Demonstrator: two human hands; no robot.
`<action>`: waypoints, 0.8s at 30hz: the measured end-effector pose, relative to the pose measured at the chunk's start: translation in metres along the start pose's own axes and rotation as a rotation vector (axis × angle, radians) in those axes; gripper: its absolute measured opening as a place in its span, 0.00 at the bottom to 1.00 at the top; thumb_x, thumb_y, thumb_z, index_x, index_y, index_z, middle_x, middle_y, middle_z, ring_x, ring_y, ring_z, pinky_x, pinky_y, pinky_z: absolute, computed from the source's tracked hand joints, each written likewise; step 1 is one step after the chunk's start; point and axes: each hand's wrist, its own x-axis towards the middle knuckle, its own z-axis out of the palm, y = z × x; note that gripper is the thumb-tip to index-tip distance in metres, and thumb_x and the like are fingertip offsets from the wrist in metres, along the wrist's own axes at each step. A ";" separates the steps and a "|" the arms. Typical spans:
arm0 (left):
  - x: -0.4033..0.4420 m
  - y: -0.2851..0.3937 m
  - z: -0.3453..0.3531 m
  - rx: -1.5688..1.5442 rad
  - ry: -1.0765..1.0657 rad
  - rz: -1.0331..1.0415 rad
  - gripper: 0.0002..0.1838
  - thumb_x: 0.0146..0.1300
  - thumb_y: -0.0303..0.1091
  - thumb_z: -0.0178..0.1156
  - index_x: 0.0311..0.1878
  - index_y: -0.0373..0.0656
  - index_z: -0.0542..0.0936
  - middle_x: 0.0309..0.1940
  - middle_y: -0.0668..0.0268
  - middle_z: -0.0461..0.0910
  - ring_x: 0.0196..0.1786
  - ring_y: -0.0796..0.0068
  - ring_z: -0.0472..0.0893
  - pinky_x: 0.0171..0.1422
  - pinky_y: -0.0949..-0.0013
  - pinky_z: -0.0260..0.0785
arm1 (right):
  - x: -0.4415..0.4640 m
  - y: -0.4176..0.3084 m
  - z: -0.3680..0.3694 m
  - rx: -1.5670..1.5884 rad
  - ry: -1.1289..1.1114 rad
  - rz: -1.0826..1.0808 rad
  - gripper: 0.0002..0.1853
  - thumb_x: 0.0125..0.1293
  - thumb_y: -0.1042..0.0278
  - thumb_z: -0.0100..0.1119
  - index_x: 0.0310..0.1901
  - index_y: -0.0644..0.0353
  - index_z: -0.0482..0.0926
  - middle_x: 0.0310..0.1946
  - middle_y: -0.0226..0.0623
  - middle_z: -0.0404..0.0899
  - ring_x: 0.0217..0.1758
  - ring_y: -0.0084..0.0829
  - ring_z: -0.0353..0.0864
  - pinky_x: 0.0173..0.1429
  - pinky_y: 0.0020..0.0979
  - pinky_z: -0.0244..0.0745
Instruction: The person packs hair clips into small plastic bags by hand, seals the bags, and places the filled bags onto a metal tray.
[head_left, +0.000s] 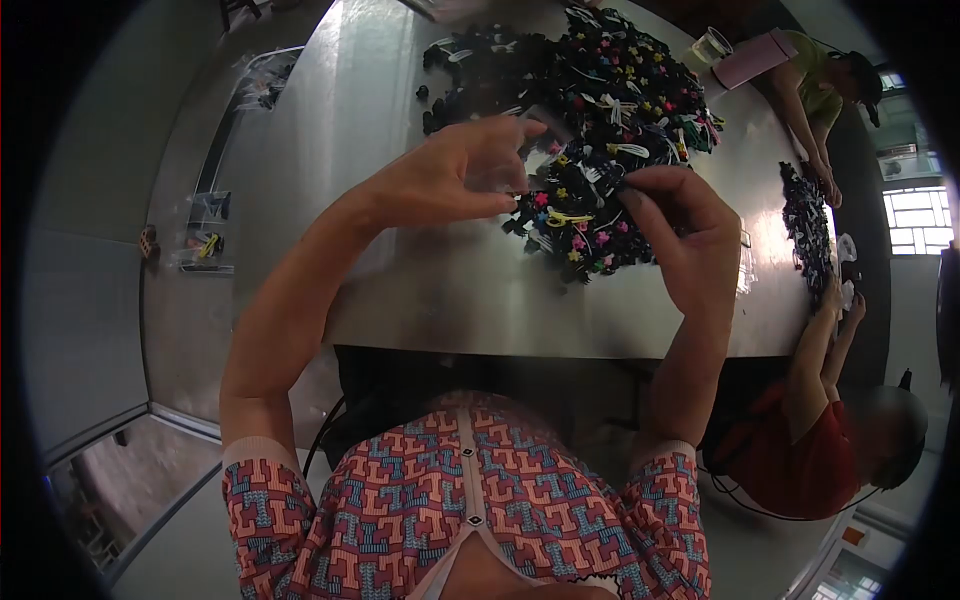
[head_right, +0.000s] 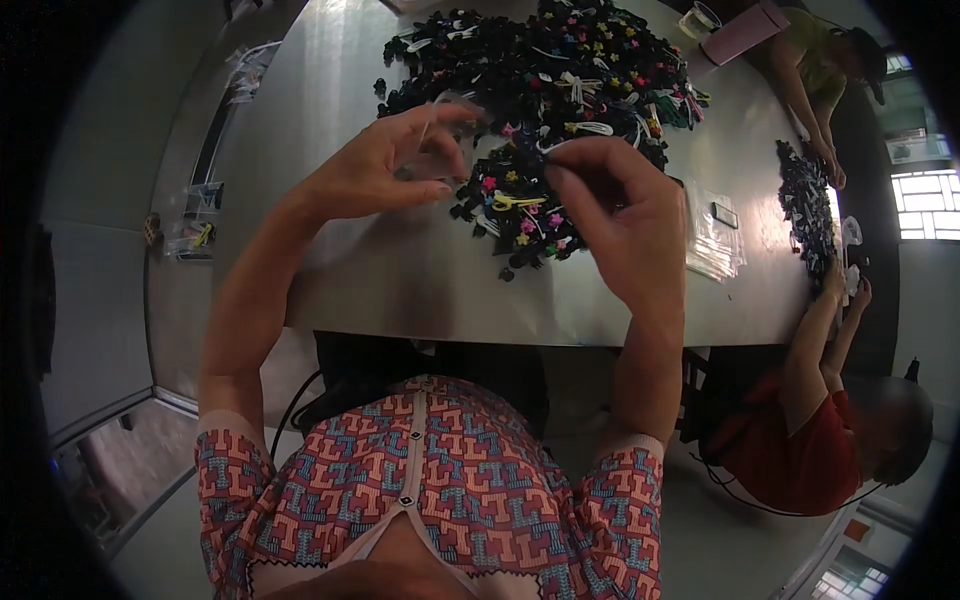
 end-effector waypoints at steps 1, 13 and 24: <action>0.000 0.001 0.000 -0.003 0.000 0.003 0.38 0.58 0.22 0.63 0.73 0.40 0.64 0.44 0.67 0.80 0.56 0.75 0.78 0.69 0.62 0.69 | 0.002 -0.007 0.006 0.000 0.003 0.000 0.07 0.67 0.76 0.64 0.45 0.67 0.82 0.36 0.27 0.84 0.38 0.13 0.80 0.41 0.18 0.73; 0.000 0.000 0.003 0.001 0.000 0.043 0.38 0.58 0.22 0.64 0.73 0.39 0.64 0.51 0.62 0.79 0.54 0.77 0.77 0.65 0.69 0.71 | 0.022 -0.034 0.034 -0.270 -0.037 -0.240 0.09 0.64 0.76 0.66 0.46 0.61 0.86 0.33 0.29 0.86 0.32 0.14 0.80 0.37 0.19 0.74; 0.000 -0.002 0.004 -0.013 0.026 0.042 0.38 0.58 0.21 0.62 0.73 0.40 0.64 0.44 0.64 0.80 0.52 0.75 0.79 0.62 0.67 0.73 | 0.049 0.067 -0.010 -0.606 -0.117 -0.171 0.12 0.63 0.74 0.65 0.49 0.58 0.85 0.42 0.33 0.83 0.39 0.28 0.83 0.46 0.29 0.78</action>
